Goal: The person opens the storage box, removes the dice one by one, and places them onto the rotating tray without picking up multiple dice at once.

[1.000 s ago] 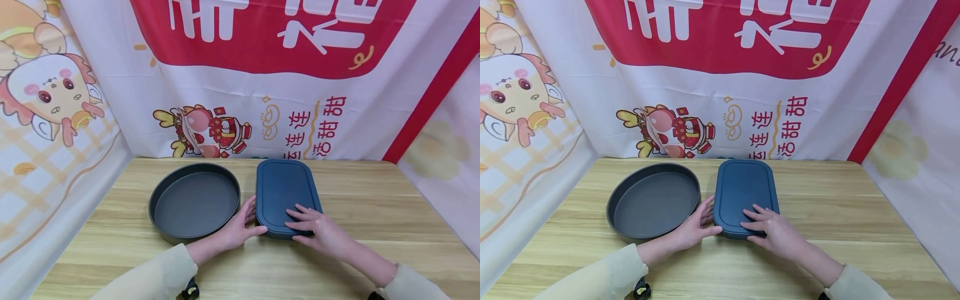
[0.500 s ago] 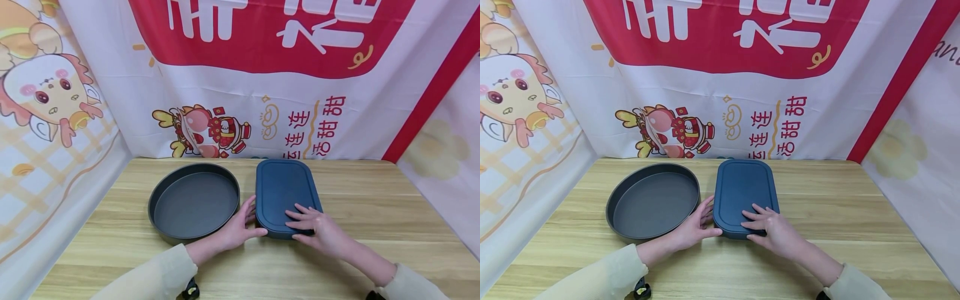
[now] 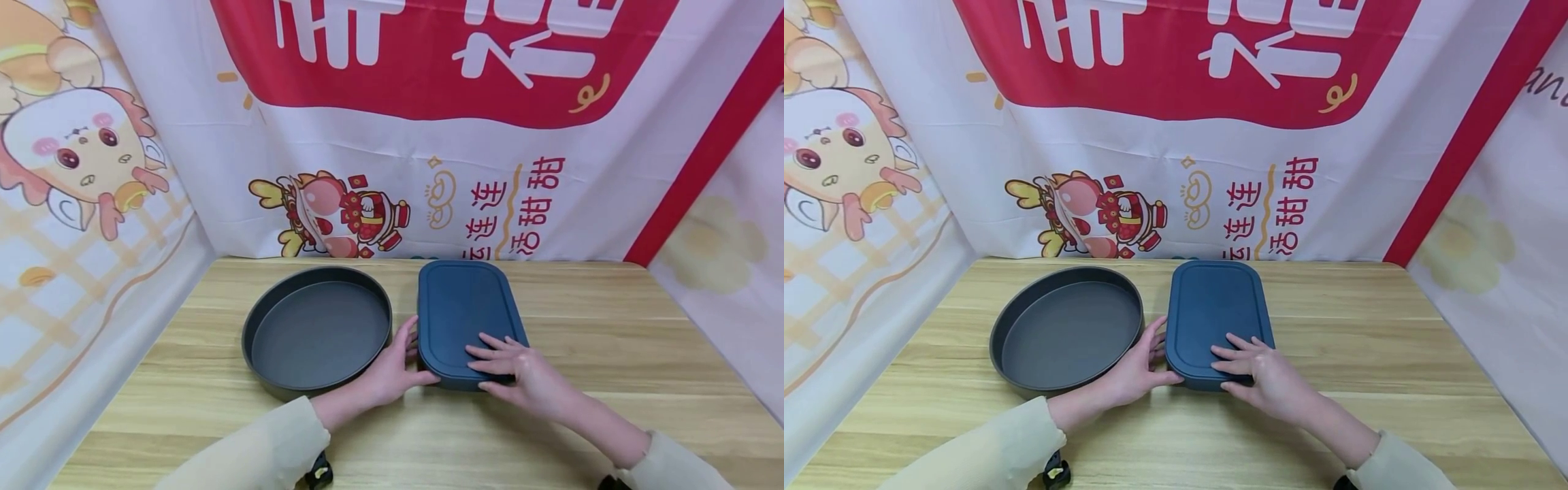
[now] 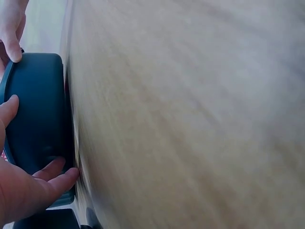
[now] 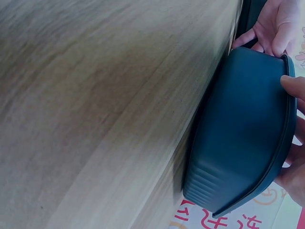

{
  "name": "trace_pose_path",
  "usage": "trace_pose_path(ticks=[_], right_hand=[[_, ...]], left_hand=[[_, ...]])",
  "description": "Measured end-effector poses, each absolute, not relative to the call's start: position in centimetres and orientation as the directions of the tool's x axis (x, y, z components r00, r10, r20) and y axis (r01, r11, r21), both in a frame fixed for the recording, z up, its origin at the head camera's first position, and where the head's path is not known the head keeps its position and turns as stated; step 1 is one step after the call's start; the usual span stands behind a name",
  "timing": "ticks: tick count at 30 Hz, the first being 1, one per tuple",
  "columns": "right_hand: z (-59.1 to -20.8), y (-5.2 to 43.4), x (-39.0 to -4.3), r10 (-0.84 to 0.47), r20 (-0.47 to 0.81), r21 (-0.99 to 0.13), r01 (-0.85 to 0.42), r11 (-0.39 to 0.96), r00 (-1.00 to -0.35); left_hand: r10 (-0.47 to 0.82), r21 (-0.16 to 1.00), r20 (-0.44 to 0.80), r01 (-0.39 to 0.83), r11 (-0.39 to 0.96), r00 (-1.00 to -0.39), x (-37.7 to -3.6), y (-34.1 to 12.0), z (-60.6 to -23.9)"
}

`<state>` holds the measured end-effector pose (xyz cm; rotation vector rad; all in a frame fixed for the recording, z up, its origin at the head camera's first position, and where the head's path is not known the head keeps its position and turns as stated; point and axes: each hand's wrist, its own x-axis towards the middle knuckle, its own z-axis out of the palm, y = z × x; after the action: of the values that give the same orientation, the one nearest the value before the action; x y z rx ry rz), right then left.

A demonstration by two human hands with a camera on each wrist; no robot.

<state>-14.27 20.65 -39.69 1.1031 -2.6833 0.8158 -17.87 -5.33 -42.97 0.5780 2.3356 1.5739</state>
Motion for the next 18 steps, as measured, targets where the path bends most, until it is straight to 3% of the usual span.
trace_pose_path(ticks=[18], right_hand=[[-40.08,20.43,-14.44,-0.596,0.341,-0.435,-0.684,0.585,-0.727]], left_hand=[[0.464,0.926,-0.003,0.173,0.335,-0.886,-17.74,-4.95,-43.32]])
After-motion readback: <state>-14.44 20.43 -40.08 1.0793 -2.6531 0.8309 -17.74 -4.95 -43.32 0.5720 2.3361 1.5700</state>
